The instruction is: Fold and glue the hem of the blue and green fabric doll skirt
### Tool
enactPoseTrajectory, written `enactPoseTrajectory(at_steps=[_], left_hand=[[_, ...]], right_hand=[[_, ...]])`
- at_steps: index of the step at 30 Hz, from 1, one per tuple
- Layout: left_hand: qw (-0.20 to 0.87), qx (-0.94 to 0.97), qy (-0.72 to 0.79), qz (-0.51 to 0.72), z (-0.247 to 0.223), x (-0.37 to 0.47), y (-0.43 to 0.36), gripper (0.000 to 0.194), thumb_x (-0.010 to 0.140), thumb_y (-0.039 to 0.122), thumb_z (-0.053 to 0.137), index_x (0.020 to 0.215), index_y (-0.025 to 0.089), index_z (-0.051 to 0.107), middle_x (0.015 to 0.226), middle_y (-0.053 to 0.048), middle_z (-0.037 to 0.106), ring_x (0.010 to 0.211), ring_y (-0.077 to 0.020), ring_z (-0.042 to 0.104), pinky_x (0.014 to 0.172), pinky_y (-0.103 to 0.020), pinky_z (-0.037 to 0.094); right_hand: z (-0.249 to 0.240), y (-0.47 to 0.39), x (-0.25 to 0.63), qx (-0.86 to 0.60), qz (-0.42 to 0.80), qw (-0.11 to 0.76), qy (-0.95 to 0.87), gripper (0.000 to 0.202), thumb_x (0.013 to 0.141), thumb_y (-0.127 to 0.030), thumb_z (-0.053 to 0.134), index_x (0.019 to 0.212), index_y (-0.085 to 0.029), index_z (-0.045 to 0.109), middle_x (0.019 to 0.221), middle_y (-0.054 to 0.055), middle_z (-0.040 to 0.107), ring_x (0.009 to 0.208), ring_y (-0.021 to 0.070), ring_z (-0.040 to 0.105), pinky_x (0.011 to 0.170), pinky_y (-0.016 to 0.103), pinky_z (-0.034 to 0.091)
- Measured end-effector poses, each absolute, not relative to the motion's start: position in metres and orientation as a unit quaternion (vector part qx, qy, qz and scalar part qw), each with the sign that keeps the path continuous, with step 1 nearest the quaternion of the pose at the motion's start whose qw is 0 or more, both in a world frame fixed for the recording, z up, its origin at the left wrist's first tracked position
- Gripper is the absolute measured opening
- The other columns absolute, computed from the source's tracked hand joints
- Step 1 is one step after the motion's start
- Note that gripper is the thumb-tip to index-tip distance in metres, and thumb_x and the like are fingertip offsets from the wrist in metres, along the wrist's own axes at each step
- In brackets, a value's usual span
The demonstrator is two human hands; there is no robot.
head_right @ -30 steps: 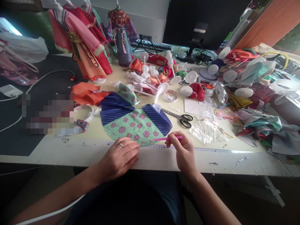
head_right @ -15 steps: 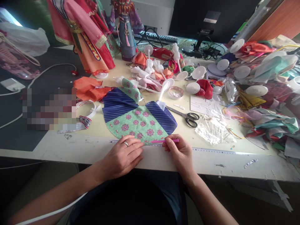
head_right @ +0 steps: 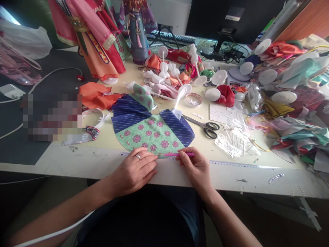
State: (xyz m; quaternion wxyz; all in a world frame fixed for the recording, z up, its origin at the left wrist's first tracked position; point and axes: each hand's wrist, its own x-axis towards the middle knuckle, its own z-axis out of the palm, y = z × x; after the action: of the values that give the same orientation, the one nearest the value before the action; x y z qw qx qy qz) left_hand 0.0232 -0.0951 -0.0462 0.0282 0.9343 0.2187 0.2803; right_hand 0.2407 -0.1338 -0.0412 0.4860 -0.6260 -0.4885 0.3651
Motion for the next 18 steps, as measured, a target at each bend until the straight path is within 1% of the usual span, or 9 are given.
enactPoseTrajectory(at_steps=[18], left_hand=[[0.033,0.936,0.217,0.276,-0.0473,0.0229,-0.0951,0.016,0.089,0.019,0.053,0.097,0.009,0.063,0.102,-0.011,0.070,0.094,-0.0223,0.063,0.095,-0.045,0.047]], right_hand=[[-0.0392,-0.1355,0.2407,-0.628,0.319,0.487,-0.516,0.015,0.085,-0.033,0.063,0.080,-0.020,0.063,0.063,-0.001,0.066,0.055,0.0087,0.057,0.055,0.018,0.048]])
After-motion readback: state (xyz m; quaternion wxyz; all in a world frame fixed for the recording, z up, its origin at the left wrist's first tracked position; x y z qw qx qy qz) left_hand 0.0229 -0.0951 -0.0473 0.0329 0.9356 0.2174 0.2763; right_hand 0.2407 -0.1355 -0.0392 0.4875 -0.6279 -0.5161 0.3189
